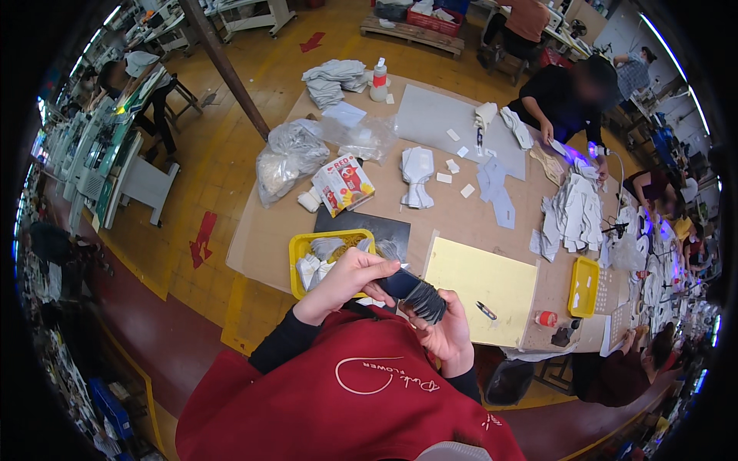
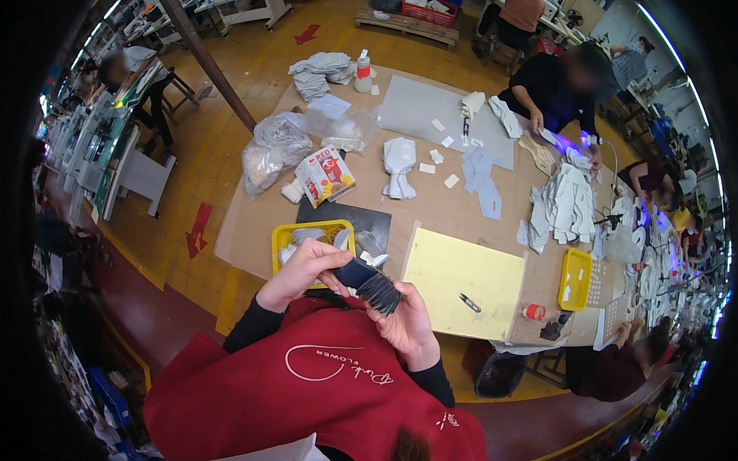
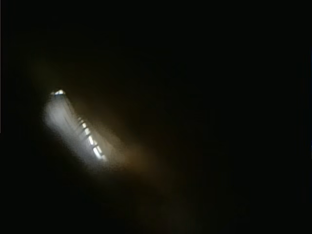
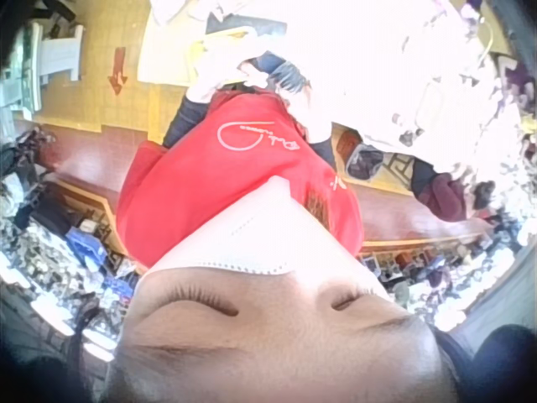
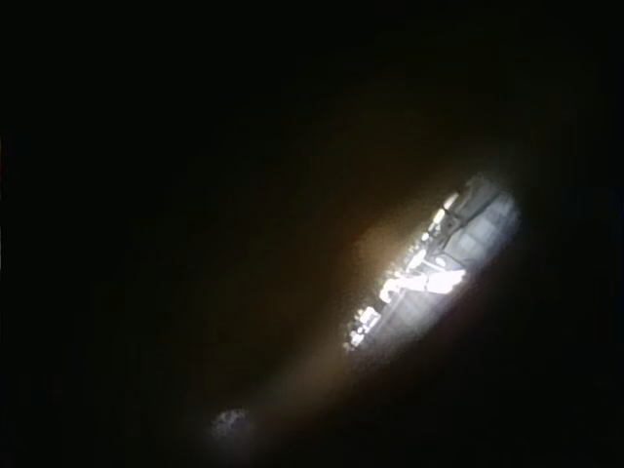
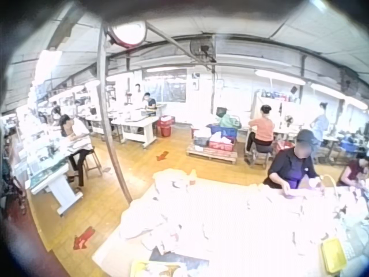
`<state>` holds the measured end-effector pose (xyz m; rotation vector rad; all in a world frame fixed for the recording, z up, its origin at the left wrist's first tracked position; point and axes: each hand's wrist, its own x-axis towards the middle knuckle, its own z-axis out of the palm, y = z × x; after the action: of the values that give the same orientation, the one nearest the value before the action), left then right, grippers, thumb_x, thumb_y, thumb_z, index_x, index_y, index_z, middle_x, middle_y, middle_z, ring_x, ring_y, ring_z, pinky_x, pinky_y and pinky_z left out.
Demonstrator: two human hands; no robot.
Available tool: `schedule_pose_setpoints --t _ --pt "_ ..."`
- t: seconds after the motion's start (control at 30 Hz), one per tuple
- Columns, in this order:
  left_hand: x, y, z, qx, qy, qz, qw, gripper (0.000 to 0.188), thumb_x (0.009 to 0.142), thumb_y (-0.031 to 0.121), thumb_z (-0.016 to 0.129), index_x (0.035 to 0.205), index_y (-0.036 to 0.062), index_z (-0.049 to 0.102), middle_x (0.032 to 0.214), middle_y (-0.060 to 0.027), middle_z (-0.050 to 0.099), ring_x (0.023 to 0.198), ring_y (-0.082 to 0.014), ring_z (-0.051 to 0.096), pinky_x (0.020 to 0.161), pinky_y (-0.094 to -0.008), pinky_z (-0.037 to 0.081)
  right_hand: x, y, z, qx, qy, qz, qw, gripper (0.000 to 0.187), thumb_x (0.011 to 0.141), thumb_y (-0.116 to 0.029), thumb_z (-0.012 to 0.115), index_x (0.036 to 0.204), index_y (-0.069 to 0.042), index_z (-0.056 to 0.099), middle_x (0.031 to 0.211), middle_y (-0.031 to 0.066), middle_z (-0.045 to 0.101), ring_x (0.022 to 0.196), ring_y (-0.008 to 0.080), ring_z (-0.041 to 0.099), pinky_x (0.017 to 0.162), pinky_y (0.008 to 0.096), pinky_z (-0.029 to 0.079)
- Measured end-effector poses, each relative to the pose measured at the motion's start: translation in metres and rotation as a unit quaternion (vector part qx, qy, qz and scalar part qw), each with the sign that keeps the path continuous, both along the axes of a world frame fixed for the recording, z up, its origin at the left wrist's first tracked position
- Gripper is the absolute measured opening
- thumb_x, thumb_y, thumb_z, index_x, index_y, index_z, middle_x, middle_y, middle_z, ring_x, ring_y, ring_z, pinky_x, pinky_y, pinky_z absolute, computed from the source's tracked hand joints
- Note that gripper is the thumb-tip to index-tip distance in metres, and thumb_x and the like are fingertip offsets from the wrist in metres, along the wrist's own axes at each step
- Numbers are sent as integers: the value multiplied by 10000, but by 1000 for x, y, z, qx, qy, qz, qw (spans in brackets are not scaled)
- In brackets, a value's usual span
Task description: The person folds small white fabric pieces and stacks them into a yellow tray. They then handle a bundle of dark fabric pieces, separating and stacking them on the table. The person continues to fold and organize fabric pieces throughout the clip.
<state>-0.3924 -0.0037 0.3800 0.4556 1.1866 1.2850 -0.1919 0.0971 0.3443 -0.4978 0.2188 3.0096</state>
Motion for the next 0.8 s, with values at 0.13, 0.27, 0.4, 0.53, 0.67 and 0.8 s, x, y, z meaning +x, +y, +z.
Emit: schedule_pose_setpoints --t 0.13,0.27,0.4,0.53,0.67,0.8 --pt "-7 -1 -11 -16 -47 -3 999 320 946 243 581 925 -67 660 833 -160 697 641 -182 699 532 -173 533 0 0 -1 -95 57 11 994 540 933 -304 431 1263 121 383 990 219 495 604 183 568 483 211 524" --pt "1 -4 -20 10 -77 -1 997 314 962 250 550 880 -36 651 810 -153 692 629 -164 689 550 -168 520 -4 3 10 -176 154 26 972 576 912 -304 439 1316 97 350 930 166 443 557 137 481 464 180 471" --pt "10 -7 -11 79 -29 45 995 306 959 271 553 965 -25 630 905 -124 681 761 -152 683 699 -218 528 -6 -2 10 0 100 -17 995 599 906 -285 496 1373 37 305 1082 165 491 639 160 537 542 232 512" --pt "11 -6 -1 188 123 87 971 391 932 337 590 1101 -15 595 1087 -112 633 960 -158 625 873 -273 483 -16 -11 38 365 -90 -89 922 650 870 -171 590 1418 -48 261 1226 117 497 840 203 609 634 281 537" --pt "12 -5 1 203 182 52 961 475 916 357 613 1218 -6 561 1200 -104 597 1076 -182 580 959 -304 445 -16 -17 31 600 -152 -97 780 769 791 2 687 1422 -65 253 1250 95 468 1111 206 551 846 321 531" --pt "22 -5 12 124 178 -29 976 480 928 298 606 1295 1 520 1273 -103 570 1187 -202 530 1017 -335 405 -18 -19 37 755 -153 -91 630 727 775 -20 736 1384 -44 340 1336 126 435 1172 217 524 897 325 505"
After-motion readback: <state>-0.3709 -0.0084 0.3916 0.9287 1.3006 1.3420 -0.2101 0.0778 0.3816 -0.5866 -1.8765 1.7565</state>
